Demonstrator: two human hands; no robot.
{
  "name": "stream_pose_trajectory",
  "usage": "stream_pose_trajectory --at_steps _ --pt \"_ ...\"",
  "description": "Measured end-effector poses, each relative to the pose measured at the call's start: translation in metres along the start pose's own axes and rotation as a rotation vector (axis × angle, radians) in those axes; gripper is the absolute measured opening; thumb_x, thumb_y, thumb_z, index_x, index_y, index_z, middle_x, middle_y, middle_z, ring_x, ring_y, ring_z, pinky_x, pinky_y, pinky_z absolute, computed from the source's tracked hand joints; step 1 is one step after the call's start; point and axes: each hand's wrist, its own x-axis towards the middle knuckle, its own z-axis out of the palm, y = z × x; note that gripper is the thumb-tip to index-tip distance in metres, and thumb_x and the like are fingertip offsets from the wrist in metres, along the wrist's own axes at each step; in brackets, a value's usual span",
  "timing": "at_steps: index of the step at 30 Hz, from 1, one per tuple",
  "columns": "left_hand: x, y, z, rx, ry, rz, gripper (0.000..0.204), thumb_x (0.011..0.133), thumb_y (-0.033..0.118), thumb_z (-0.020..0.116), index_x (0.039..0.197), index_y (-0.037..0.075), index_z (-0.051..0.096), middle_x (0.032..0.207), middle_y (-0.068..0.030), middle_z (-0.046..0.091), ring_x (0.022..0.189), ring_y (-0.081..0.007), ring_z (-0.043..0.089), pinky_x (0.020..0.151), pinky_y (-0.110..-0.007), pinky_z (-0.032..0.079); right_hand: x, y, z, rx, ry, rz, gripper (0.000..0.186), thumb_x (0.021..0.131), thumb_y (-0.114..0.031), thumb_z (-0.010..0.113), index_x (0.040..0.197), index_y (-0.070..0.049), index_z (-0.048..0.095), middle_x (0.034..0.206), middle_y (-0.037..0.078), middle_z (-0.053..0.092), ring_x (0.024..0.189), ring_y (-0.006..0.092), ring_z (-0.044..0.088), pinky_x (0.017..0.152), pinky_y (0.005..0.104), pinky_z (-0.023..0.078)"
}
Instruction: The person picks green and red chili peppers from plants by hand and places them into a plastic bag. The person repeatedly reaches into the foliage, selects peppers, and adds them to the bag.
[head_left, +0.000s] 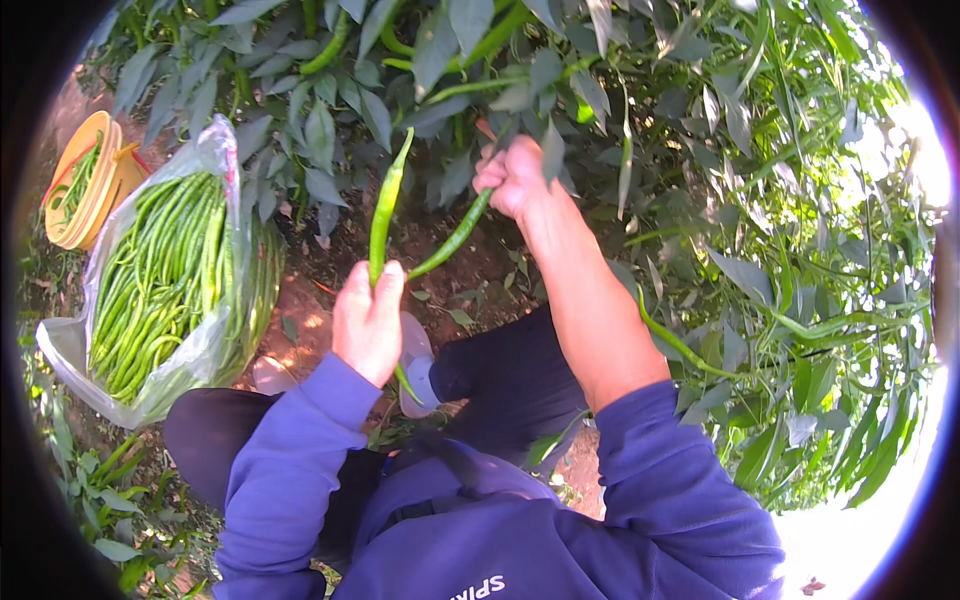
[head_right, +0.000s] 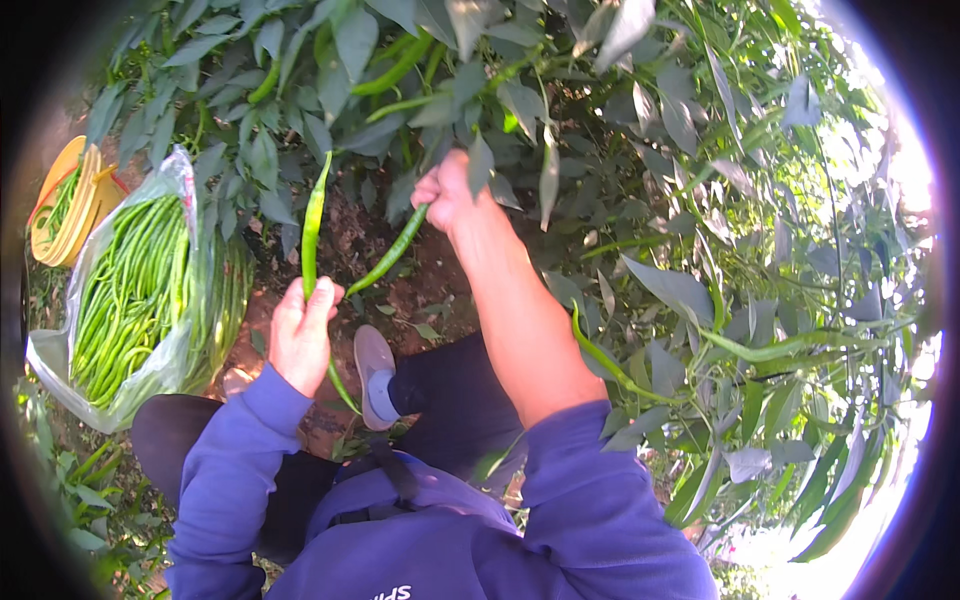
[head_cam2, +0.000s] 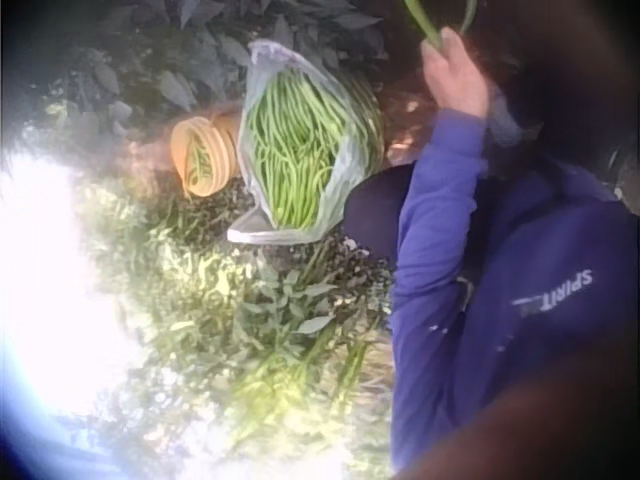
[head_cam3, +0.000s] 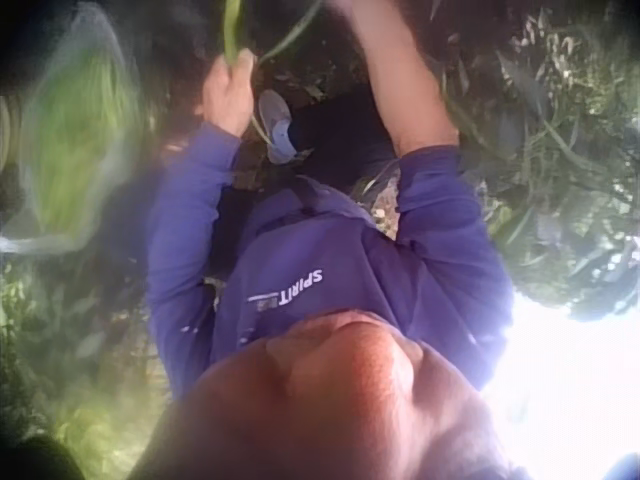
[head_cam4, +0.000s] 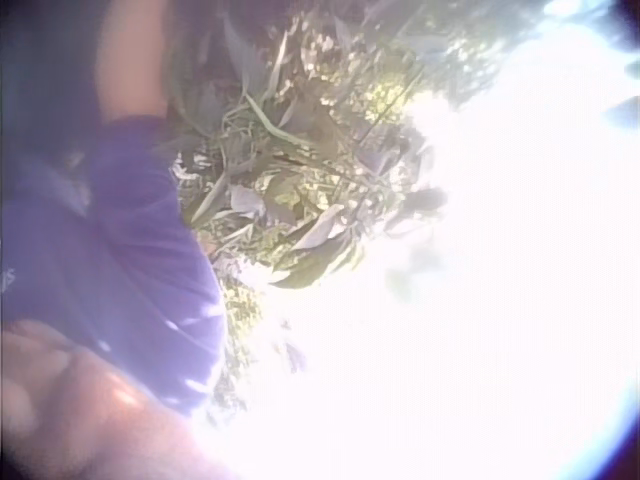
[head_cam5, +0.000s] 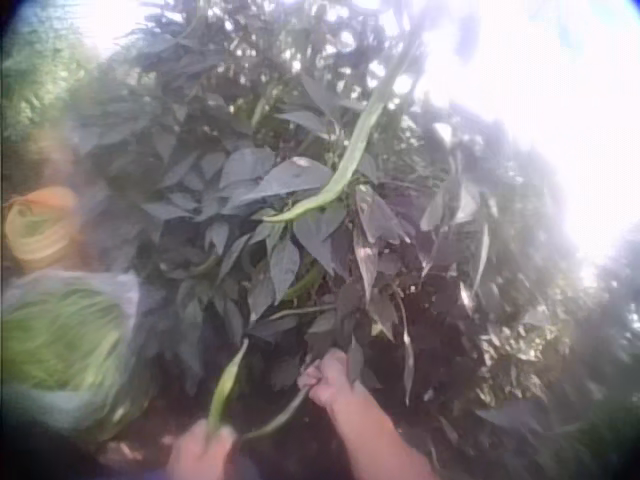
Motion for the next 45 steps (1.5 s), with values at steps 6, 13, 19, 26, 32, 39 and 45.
stream_pose_trajectory --at_steps 6,13,19,26,32,39,45 --pt "0.000 0.008 0.006 -0.052 -0.091 -0.029 0.033 0.093 0.020 0.077 0.108 -0.004 0.060 0.077 -0.0024 0.061 0.066 -0.0089 0.060 0.059 -0.025 0.050 -0.064 0.038 0.050 0.027 -0.281 0.092 0.035 0.111 -0.026 0.039 0.133 -0.002 0.052 0.067 -0.007 0.028 0.053 0.0068 0.027 0.047 0.0242 0.027" --pt "0.000 0.031 -0.004 -0.376 0.028 0.009 0.017 0.098 0.019 0.069 0.102 0.005 0.061 0.066 0.0040 0.051 0.051 -0.0043 0.046 0.045 -0.023 0.037 -0.090 0.010 0.087 -0.452 -0.067 -0.808 0.026 0.101 -0.012 0.062 0.124 0.002 0.064 0.110 0.007 0.068 0.097 0.0153 0.065 0.084 0.0321 0.057" --pt "0.001 0.034 -0.017 -0.521 0.078 -0.014 0.013 0.100 0.021 0.067 0.103 0.008 0.065 0.066 0.0049 0.051 0.050 -0.0031 0.041 0.044 -0.022 0.031 -0.085 -0.050 0.102 -0.130 0.049 -0.855 0.037 0.094 -0.008 0.068 0.128 0.002 0.057 0.114 0.007 0.065 0.110 0.0170 0.058 0.103 0.0371 0.045" --pt "0.002 0.038 -0.024 -0.517 0.139 0.045 0.015 0.100 0.022 0.067 0.101 0.007 0.066 0.066 0.0043 0.053 0.053 -0.0041 0.044 0.047 -0.022 0.034 -0.087 -0.009 0.120 -0.227 -0.083 -0.998 0.033 0.097 -0.003 0.060 0.130 0.002 0.059 0.113 0.008 0.067 0.103 0.0180 0.064 0.093 0.0331 0.052" --pt "0.002 0.041 -0.027 -0.476 0.154 0.065 0.017 0.099 0.022 0.067 0.100 0.006 0.066 0.066 0.0034 0.054 0.054 -0.0049 0.046 0.048 -0.023 0.036 -0.027 -0.037 0.159 -0.333 -0.285 -0.563 0.029 0.101 -0.013 0.056 0.129 -0.003 0.057 0.112 0.009 0.063 0.105 0.0242 0.063 0.097 0.0390 0.052" --pt "0.000 0.043 -0.037 -0.477 0.178 0.075 0.018 0.099 0.022 0.067 0.098 0.004 0.065 0.066 0.0032 0.054 0.055 -0.0051 0.047 0.050 -0.023 0.038 -0.033 -0.069 0.176 -0.006 -0.244 -0.539 0.023 0.105 -0.022 0.057 0.121 -0.005 0.058 0.087 0.003 0.057 0.074 0.0160 0.056 0.079 0.0411 0.055" --pt "-0.002 0.047 -0.035 -0.470 0.156 0.054 0.023 0.100 0.022 0.066 0.095 0.000 0.066 0.064 0.0005 0.056 0.057 -0.0083 0.051 0.053 -0.029 0.043 -0.056 -0.084 0.161 0.076 -0.368 -0.319 0.025 0.103 -0.015 0.055 0.124 -0.002 0.054 0.076 0.000 0.046 0.063 0.0095 0.048 0.060 0.0271 0.048"
